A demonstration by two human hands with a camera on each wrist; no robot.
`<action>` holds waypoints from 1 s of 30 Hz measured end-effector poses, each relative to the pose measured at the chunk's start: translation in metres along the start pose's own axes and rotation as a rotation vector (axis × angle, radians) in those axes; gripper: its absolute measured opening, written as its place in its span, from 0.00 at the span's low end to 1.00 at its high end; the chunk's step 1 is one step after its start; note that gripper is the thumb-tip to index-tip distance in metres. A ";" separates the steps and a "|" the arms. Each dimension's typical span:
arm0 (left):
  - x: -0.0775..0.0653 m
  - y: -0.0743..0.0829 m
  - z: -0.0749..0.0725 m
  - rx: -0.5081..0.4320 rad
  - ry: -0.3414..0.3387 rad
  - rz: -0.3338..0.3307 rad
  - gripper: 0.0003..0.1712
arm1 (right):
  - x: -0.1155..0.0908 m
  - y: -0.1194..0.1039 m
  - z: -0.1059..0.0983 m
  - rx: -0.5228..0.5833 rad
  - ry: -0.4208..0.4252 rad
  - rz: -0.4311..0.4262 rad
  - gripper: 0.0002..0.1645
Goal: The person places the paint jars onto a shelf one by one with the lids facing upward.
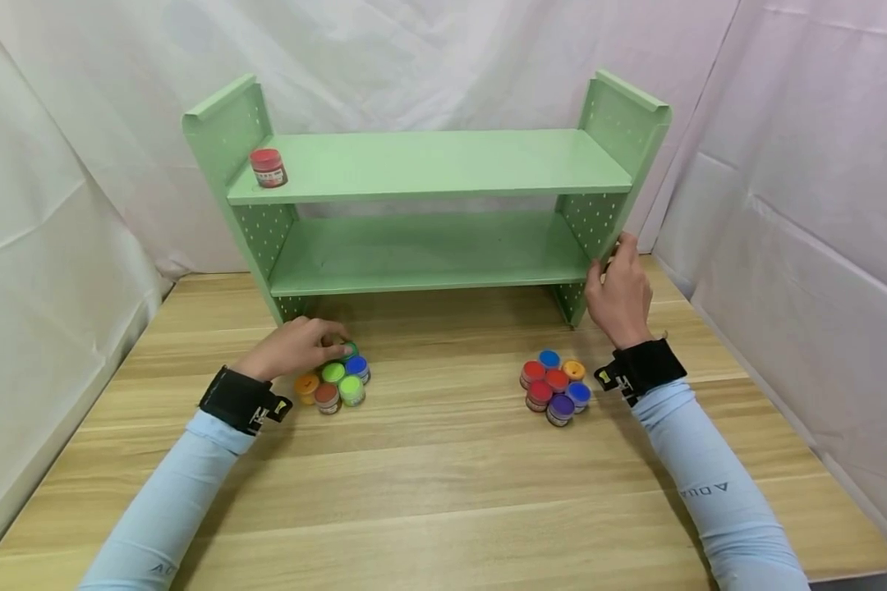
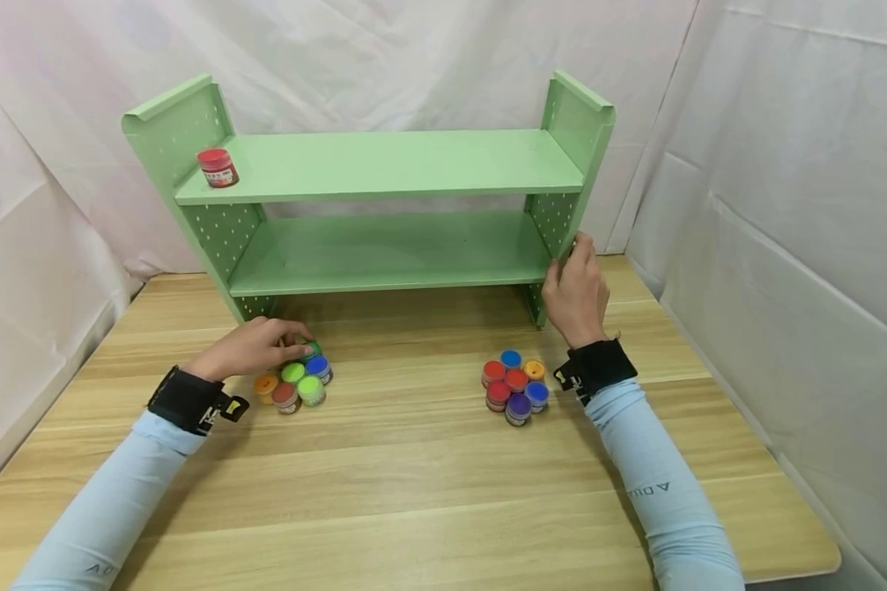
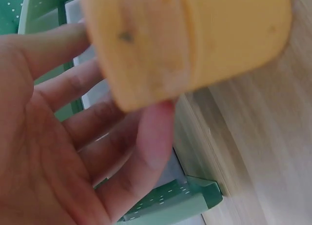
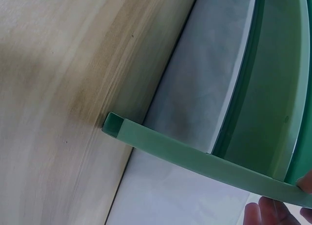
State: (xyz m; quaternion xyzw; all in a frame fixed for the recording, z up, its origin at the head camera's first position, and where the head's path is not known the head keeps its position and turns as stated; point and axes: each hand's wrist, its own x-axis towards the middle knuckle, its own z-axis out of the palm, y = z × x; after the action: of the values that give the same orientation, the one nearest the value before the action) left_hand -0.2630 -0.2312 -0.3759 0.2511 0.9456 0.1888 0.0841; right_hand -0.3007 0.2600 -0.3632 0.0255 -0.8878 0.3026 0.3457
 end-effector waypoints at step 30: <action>0.002 -0.015 0.004 0.051 0.111 -0.117 0.31 | -0.001 0.000 0.001 -0.002 0.007 0.002 0.28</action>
State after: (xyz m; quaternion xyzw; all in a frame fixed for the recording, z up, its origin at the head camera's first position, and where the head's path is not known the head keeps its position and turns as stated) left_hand -0.2702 -0.2411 -0.3852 0.1867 0.9664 0.1730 0.0360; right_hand -0.3007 0.2587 -0.3643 0.0233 -0.8869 0.3021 0.3486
